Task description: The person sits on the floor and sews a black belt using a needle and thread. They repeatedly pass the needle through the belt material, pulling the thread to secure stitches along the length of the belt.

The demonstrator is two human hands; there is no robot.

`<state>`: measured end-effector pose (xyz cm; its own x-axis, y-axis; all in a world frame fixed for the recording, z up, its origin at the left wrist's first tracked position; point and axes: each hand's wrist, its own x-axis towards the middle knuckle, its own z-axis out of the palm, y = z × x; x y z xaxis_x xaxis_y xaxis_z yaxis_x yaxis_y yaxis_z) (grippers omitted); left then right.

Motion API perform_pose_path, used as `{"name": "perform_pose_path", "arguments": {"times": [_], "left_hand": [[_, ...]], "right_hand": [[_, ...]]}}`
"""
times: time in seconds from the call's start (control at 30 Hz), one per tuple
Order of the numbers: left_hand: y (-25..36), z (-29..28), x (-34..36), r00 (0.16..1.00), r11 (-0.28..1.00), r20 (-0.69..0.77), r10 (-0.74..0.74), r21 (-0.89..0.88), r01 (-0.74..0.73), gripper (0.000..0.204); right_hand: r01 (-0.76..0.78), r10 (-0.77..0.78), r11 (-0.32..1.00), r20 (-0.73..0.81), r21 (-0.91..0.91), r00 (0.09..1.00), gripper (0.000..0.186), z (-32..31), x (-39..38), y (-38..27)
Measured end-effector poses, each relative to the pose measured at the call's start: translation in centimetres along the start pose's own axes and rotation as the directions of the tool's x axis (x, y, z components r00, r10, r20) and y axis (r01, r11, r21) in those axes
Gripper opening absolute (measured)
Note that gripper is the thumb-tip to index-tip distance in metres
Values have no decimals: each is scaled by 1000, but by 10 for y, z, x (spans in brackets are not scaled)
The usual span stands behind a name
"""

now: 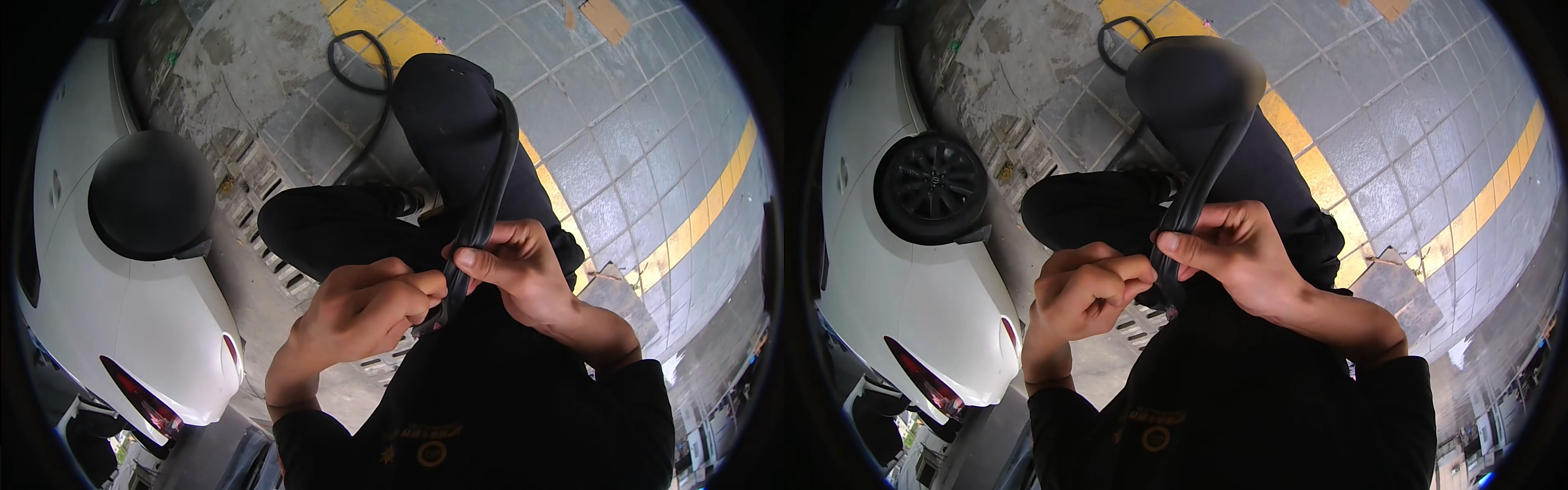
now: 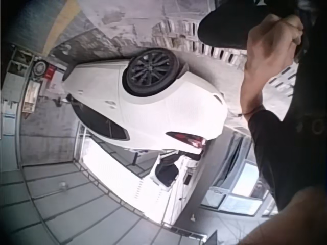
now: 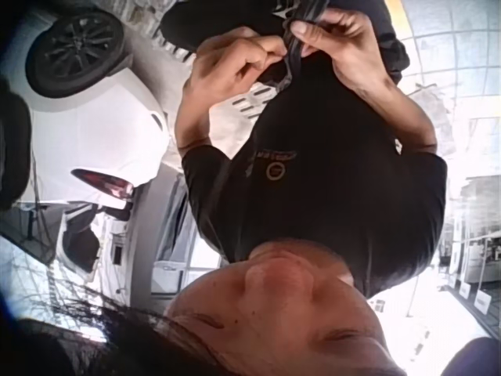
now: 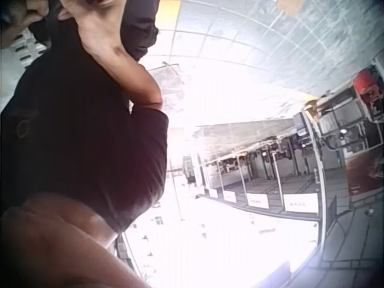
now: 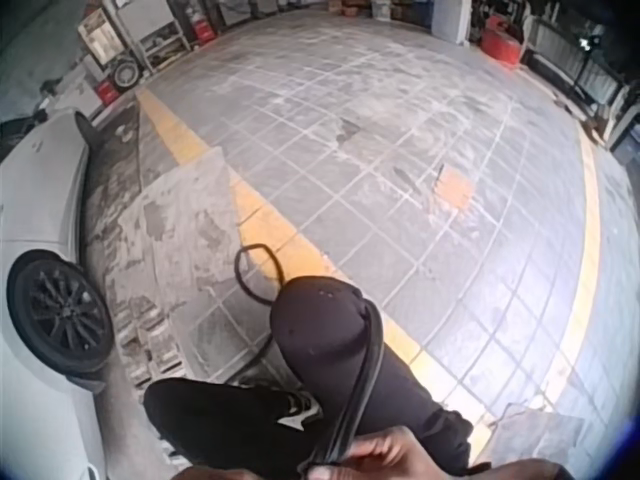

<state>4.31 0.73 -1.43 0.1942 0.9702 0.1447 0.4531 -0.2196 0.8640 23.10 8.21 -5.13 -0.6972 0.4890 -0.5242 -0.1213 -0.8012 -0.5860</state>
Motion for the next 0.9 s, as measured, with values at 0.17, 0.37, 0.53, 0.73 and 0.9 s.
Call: {"name": "perform_pose_path", "arguments": {"times": [0.17,0.37,0.53,0.73,0.9], "left_hand": [[8,6,4,998,992,-61,-10,123,18,32],[7,16,-3,975,997,-221,9,80,9,27],[10,18,3,965,997,-250,-80,-42,72,27],[9,19,3,945,971,-263,-194,-192,146,29],[-9,26,-2,914,959,-339,-224,-246,143,34]], "right_hand": [[38,-38,995,0,-90,999,13,-3,1,-3],[31,-27,997,59,-73,998,16,-4,1,-2],[26,-21,998,93,-53,995,16,-9,0,-3],[19,-12,998,109,-64,994,19,-8,2,-7],[-3,4,1000,77,-19,997,21,-12,8,-7]]}}
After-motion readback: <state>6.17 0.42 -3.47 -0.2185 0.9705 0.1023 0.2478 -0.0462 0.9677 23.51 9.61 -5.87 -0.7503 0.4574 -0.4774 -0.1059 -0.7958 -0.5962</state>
